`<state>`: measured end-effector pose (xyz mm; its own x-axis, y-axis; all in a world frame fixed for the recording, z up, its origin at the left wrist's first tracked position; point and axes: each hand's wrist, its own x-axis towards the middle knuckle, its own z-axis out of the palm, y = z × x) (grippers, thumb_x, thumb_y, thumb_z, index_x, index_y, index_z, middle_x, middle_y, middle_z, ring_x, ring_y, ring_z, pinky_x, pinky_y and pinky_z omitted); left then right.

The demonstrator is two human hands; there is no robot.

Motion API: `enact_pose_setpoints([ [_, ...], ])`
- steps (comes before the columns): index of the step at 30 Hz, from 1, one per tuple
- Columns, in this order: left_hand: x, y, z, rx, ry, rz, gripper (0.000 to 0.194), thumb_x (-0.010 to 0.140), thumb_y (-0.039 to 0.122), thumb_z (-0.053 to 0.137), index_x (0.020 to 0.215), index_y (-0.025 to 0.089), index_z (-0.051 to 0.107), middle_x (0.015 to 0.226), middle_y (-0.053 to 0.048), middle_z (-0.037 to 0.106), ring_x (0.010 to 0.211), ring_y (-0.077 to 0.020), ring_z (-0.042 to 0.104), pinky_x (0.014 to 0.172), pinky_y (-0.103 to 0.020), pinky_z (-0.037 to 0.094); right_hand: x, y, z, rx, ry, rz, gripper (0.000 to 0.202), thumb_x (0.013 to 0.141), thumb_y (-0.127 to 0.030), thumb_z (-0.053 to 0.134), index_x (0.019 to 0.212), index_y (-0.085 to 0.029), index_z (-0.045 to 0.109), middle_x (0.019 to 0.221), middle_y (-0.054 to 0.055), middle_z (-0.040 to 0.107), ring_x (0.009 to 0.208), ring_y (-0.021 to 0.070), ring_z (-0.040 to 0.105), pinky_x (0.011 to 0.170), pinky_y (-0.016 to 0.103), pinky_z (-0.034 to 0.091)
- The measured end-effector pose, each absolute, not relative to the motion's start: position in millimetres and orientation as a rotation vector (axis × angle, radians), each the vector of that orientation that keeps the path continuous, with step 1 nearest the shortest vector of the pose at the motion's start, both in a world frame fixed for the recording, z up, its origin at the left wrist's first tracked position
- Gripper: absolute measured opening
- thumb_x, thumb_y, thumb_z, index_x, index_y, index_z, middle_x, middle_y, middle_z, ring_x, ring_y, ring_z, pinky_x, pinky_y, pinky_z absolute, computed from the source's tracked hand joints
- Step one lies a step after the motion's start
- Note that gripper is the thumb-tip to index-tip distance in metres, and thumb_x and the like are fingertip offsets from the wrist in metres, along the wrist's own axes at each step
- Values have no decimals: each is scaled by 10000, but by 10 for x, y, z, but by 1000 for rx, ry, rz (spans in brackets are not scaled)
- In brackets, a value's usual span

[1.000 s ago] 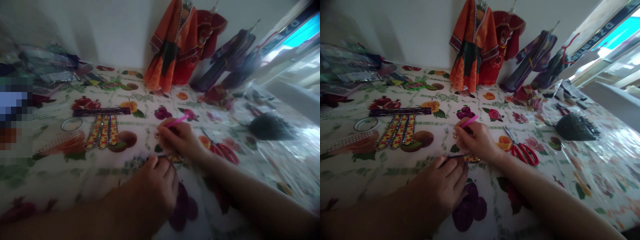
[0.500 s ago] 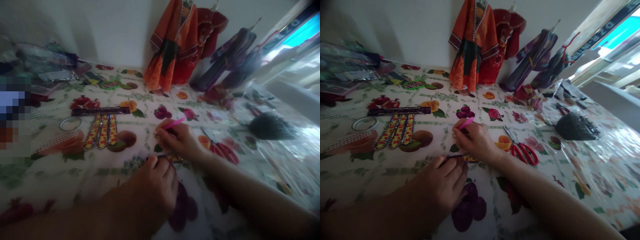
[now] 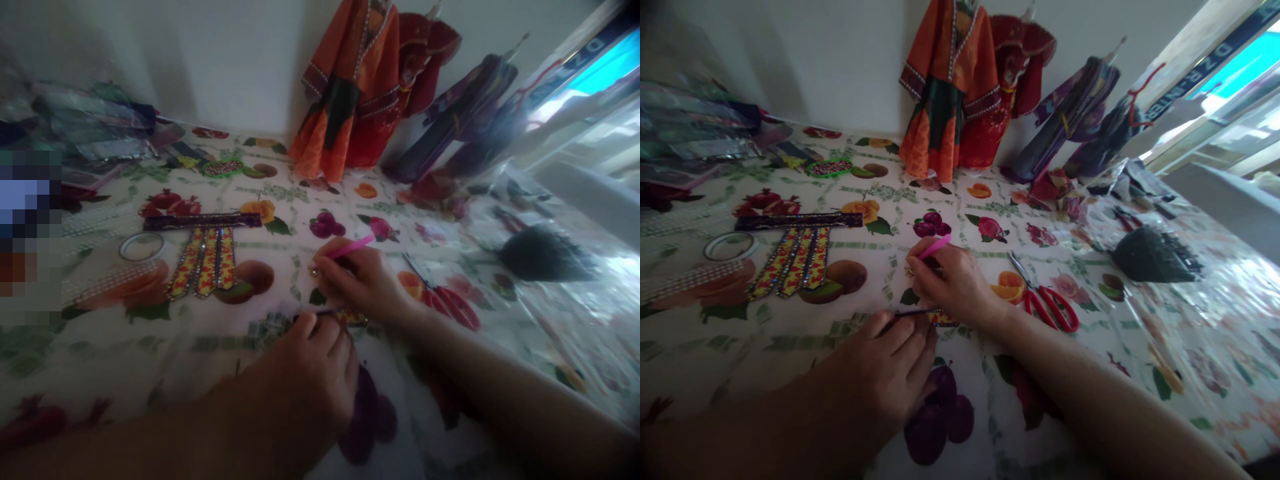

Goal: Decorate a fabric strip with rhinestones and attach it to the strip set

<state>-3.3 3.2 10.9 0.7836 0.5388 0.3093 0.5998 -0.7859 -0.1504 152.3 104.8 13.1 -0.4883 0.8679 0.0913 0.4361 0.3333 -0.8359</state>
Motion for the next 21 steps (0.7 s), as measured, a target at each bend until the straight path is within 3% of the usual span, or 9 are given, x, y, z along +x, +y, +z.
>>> enact_pose_setpoints([
  [10, -21, 23, 80, -2735, -891, -384, 286, 954, 254, 474, 1088, 91, 667, 1124, -158, 668, 917, -268, 592, 727, -413, 462, 1491, 1043, 122, -1109, -1961, 1131, 152, 960, -343, 575, 901, -204, 585, 572, -57, 536, 464, 75, 519, 427, 189, 394],
  [21, -17, 38, 91, -2735, -880, -365, 282, 925, 246, 505, 1081, 84, 674, 1115, -165, 676, 898, -264, 595, 693, -393, 454, 1438, 1044, 177, -1100, -2126, 949, 143, 966, -306, 557, 962, -181, 626, 593, -55, 553, 474, 67, 513, 453, 185, 403],
])
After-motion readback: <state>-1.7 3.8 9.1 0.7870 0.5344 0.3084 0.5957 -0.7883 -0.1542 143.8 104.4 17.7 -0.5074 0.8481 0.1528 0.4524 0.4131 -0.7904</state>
